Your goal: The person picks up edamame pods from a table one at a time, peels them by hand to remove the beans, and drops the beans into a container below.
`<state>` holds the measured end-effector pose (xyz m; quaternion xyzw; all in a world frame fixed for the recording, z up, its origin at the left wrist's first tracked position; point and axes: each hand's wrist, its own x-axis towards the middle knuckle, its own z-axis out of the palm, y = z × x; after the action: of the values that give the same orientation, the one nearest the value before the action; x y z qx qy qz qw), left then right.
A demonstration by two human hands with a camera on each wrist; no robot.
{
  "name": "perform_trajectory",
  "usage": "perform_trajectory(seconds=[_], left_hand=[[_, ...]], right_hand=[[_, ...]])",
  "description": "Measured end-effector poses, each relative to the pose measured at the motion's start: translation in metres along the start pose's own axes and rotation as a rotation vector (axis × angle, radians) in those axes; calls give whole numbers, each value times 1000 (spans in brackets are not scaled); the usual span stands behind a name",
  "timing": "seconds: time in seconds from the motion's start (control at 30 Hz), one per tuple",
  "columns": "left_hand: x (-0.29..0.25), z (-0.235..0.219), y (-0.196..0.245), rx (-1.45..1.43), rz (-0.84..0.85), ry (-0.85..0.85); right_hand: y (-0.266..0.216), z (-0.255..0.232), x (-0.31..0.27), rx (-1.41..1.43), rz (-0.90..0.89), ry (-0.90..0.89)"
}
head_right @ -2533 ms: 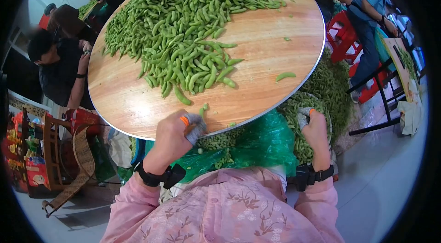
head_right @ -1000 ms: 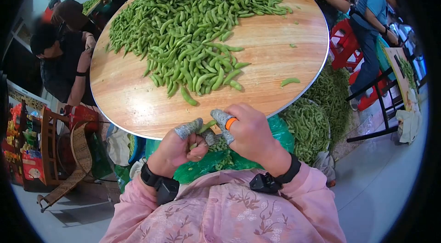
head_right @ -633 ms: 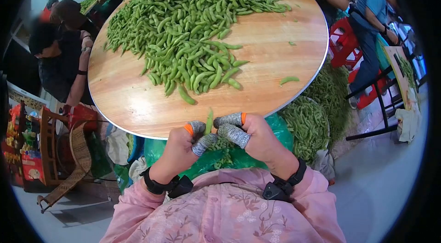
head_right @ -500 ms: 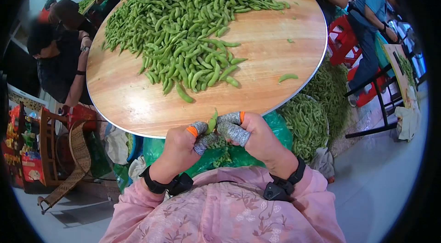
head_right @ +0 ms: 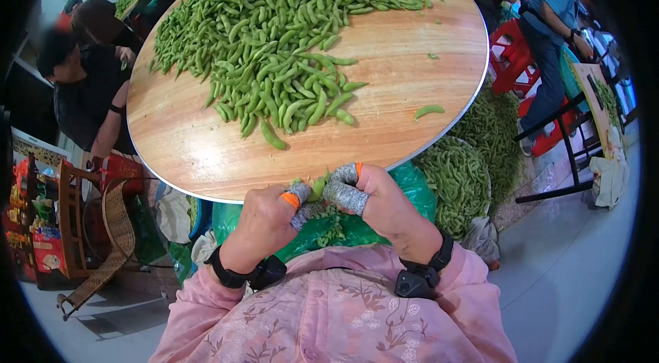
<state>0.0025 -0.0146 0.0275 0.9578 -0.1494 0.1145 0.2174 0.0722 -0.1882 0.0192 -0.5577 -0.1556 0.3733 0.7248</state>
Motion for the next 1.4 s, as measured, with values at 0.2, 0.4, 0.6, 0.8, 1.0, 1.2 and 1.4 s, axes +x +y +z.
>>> perform_trajectory(seconds=[0.2, 0.4, 0.6, 0.8, 1.0, 1.2, 1.4], left_hand=[[-1, 6, -2, -290, -57, 49], [-2, 4, -1, -201, -78, 54], [-2, 1, 0, -94, -62, 40], [-2, -6, 4, -18, -47, 20], [-3, -1, 3, -148, -38, 74], [-8, 10, 0, -667, -133, 55], [-11, 16, 6, -1030, -243, 93]], right_hand=[[-6, 5, -1, 55, 28, 0], [-6, 1, -3, -18, 56, -52], [-13, 5, -2, -79, 57, -83], [-11, 6, -1, -71, 52, -90], [-7, 7, -1, -8, 15, -63], [-5, 10, -1, 87, -37, -89], [-5, 10, 0, 25, -131, -108]])
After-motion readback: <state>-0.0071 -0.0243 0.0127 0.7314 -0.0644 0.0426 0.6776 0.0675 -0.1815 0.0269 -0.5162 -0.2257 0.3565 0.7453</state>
